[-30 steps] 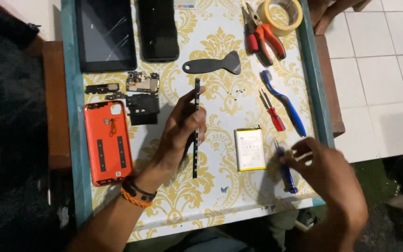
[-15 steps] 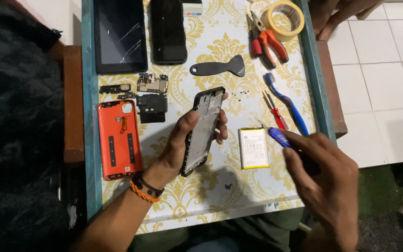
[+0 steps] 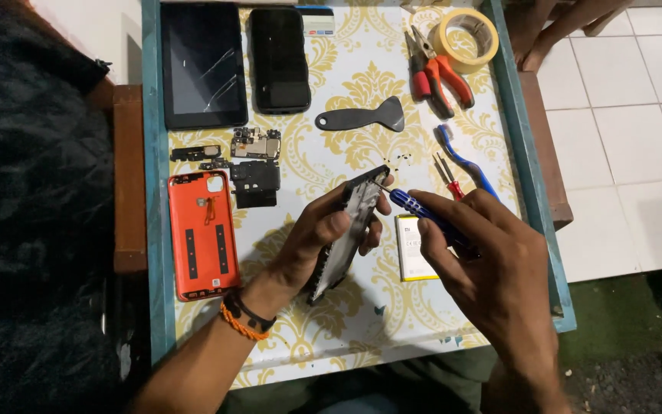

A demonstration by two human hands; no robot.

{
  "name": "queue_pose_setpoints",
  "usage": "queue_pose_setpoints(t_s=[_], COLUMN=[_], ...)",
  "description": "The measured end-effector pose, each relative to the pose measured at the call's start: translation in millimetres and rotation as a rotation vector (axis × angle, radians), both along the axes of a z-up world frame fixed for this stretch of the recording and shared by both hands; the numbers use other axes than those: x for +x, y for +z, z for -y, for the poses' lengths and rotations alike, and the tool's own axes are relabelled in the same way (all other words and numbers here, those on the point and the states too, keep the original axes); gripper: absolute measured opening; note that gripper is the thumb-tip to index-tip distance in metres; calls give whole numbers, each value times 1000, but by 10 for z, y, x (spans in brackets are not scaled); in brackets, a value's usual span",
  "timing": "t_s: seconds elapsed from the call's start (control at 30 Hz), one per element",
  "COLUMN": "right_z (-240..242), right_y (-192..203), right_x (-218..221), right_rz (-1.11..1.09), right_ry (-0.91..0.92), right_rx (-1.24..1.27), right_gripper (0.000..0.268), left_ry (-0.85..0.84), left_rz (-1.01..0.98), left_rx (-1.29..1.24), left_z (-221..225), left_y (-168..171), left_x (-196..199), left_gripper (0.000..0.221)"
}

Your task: The person is cleaning the internal frame of a disassembled smartphone using a toothbrush to remove dust and adhesive residue.

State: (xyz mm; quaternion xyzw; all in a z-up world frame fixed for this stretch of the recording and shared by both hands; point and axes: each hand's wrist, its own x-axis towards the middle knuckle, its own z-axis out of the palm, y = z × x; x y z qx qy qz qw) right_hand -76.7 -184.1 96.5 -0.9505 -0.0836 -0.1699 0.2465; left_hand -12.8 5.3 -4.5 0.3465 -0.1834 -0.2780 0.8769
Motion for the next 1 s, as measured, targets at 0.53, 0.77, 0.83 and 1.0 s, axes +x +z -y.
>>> queue_pose_setpoints(t_s=[0.53, 0.77, 0.83, 1.0], right_z=[192, 759, 921, 1010], right_y=[45, -452, -714, -1022], right_x=[-45, -328, -401, -554], right_rz=[-81, -368, -432, -524], right_ry=[13, -412, -464, -456], right_rx=[88, 13, -42, -68], right_gripper=[20, 23, 28, 34], left_ry=[-33, 135, 150, 378], left_rz=[-30, -120, -142, -192], left_rx=[97, 57, 56, 301], left_z=[26, -18, -16, 82], left_y=[9, -47, 6, 19], left_x=[39, 112, 107, 104], left_gripper=[76, 79, 79, 66])
